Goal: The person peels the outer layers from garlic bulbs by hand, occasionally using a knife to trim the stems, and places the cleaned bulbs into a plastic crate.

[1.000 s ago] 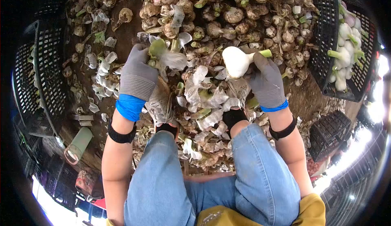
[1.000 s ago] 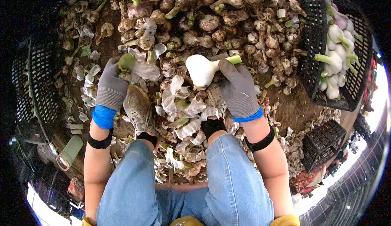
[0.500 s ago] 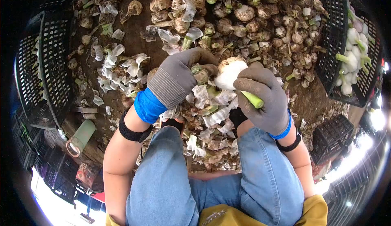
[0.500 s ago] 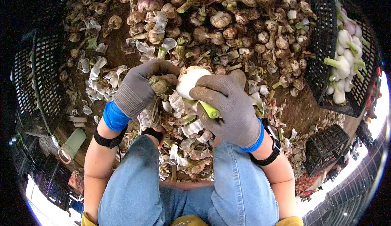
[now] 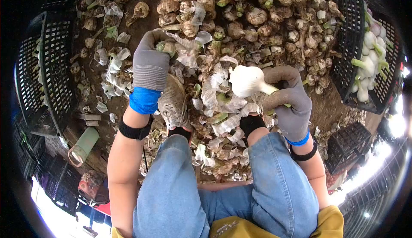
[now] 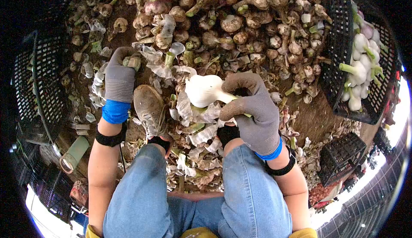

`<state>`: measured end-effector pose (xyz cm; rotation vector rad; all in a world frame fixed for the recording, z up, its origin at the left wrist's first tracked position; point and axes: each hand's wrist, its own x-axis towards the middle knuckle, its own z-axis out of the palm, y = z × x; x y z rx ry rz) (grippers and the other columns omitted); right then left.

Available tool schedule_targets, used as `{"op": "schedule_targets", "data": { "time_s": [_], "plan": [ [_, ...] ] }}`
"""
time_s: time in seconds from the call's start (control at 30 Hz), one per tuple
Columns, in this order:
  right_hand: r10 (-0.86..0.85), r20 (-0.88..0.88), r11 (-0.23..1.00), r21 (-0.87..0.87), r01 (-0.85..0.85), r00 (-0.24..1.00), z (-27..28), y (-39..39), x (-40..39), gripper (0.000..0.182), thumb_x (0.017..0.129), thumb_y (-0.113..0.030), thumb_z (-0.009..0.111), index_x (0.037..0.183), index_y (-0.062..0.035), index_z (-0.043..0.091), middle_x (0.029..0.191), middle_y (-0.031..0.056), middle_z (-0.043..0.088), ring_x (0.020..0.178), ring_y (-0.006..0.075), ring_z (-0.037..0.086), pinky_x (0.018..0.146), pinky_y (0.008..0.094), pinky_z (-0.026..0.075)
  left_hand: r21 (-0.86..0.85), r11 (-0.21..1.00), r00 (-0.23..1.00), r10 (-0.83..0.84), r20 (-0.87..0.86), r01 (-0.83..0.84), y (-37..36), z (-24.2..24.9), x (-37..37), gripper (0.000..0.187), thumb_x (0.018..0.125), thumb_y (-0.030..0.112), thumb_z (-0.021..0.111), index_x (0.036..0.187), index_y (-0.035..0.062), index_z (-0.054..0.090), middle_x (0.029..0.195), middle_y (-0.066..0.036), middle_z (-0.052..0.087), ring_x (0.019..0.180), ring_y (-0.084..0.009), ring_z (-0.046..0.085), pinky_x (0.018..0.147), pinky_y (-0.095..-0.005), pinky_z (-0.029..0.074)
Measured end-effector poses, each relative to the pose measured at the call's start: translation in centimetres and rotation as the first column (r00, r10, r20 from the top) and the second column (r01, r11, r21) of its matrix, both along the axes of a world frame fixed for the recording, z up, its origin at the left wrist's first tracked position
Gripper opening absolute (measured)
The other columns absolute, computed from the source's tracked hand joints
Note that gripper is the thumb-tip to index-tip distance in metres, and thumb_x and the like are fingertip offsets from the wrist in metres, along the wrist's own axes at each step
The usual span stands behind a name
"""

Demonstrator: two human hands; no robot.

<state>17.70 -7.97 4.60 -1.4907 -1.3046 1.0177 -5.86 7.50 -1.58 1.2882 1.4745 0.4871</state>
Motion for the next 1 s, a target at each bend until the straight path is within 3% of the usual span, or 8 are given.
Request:
{"op": "schedule_targets", "data": {
  "time_s": [0.23, 0.5, 0.6, 0.67, 0.77, 0.87, 0.9, 1.0],
  "plan": [
    [0.066, 0.005, 0.998, -0.007, -0.066, 0.998, 0.0, 0.1, 0.1, 0.032, 0.056, 0.014, 0.054, 0.074, -0.0096, 0.068, 0.103, 0.0135, 0.058, 0.098, 0.0282, 0.055, 0.088, 0.0362, 0.042, -0.165, 0.916, 0.78, -0.203, 0.592, 0.365, -4.8, 2.5, 3.5, 0.055, 0.081, 0.022, 0.07, 0.127, 0.0011, 0.048, 0.118, -0.012, 0.058, 0.105, -0.0184, 0.056, 0.089, -0.0316, 0.046],
    [-0.055, -0.182, 0.984, -0.177, 0.022, 0.982, 1.2, 0.7, 0.8, 0.022, 0.06, 0.011, 0.065, 0.067, -0.0089, 0.067, 0.101, 0.0119, 0.059, 0.095, 0.0232, 0.056, 0.085, 0.0342, 0.043, -0.223, 0.94, 0.899, -0.151, 0.411, 0.26, -5.1, 4.2, 4.5, 0.02, 0.085, 0.009, 0.056, 0.103, 0.0008, 0.062, 0.095, -0.003, 0.064, 0.084, -0.0087, 0.056, 0.077, -0.0224, 0.045],
    [-0.625, -0.736, 0.757, -0.488, 0.434, 0.261, 3.6, 1.3, 3.6, 0.025, 0.086, -0.011, 0.055, 0.109, -0.0021, 0.056, 0.112, 0.015, 0.053, 0.102, 0.0226, 0.052, 0.088, 0.035, 0.044, -0.311, 0.942, 0.948, -0.026, 0.316, 0.13, -4.3, 2.8, 3.5, 0.02, 0.085, 0.007, 0.058, 0.104, 0.0008, 0.063, 0.094, -0.003, 0.064, 0.084, -0.0078, 0.056, 0.075, -0.0219, 0.045],
    [0.069, -0.975, 0.955, 0.004, 0.296, -0.21, 3.5, 2.1, 10.1, 0.043, 0.092, -0.005, 0.042, 0.133, 0.0014, 0.032, 0.134, 0.0151, 0.04, 0.09, 0.0165, 0.047, 0.079, 0.0316, 0.045, -0.29, 0.948, 0.952, -0.04, 0.304, 0.132, -4.6, 1.9, 3.0, 0.02, 0.085, 0.006, 0.059, 0.104, 0.0009, 0.062, 0.095, -0.003, 0.064, 0.084, -0.0079, 0.056, 0.076, -0.0221, 0.045],
    [-0.091, -0.987, 0.979, -0.064, 0.195, 0.132, 2.5, 5.0, 12.2, 0.04, 0.091, -0.004, 0.047, 0.13, 0.0012, 0.041, 0.138, 0.0143, 0.04, 0.094, 0.0162, 0.051, 0.079, 0.0286, 0.047, -0.167, 0.935, 0.917, -0.252, 0.309, 0.313, -5.8, 0.2, 3.1, 0.027, 0.081, 0.001, 0.062, 0.109, 0.0006, 0.06, 0.104, -0.007, 0.064, 0.094, -0.0134, 0.059, 0.087, -0.0264, 0.045],
    [-0.055, 0.295, 0.938, -0.314, 0.151, 0.954, -4.5, 9.1, 6.8, 0.05, 0.088, -0.029, 0.057, 0.13, -0.0028, 0.044, 0.135, 0.0148, 0.044, 0.104, 0.0233, 0.054, 0.085, 0.0341, 0.049, -0.162, 0.877, 0.863, -0.386, 0.326, 0.453, -7.2, 1.1, 4.3, 0.03, 0.081, 0.005, 0.065, 0.111, 0.0009, 0.06, 0.107, -0.009, 0.064, 0.099, -0.0147, 0.059, 0.091, -0.0282, 0.044],
    [0.157, 0.786, 0.956, -0.273, 0.109, 0.598, -8.1, 9.9, 5.8, 0.057, 0.086, -0.037, 0.06, 0.13, -0.004, 0.045, 0.132, 0.0153, 0.046, 0.108, 0.0263, 0.055, 0.087, 0.0365, 0.049, -0.197, 0.859, 0.844, -0.378, 0.381, 0.473, -7.6, 1.4, 4.4, 0.03, 0.081, 0.007, 0.065, 0.111, 0.0011, 0.06, 0.107, -0.009, 0.064, 0.099, -0.0148, 0.059, 0.091, -0.0283, 0.044],
    [0.353, 0.917, 0.906, -0.385, 0.176, 0.186, -11.3, 12.5, 3.8, 0.066, 0.08, -0.042, 0.064, 0.13, -0.0037, 0.045, 0.127, 0.017, 0.049, 0.11, 0.0317, 0.053, 0.09, 0.0403, 0.047, -0.239, 0.83, 0.84, -0.408, 0.358, 0.505, -7.1, 2.2, 4.7, 0.028, 0.082, 0.009, 0.065, 0.109, 0.001, 0.061, 0.105, -0.009, 0.064, 0.099, -0.0153, 0.059, 0.092, -0.0283, 0.044]
  ]
}}
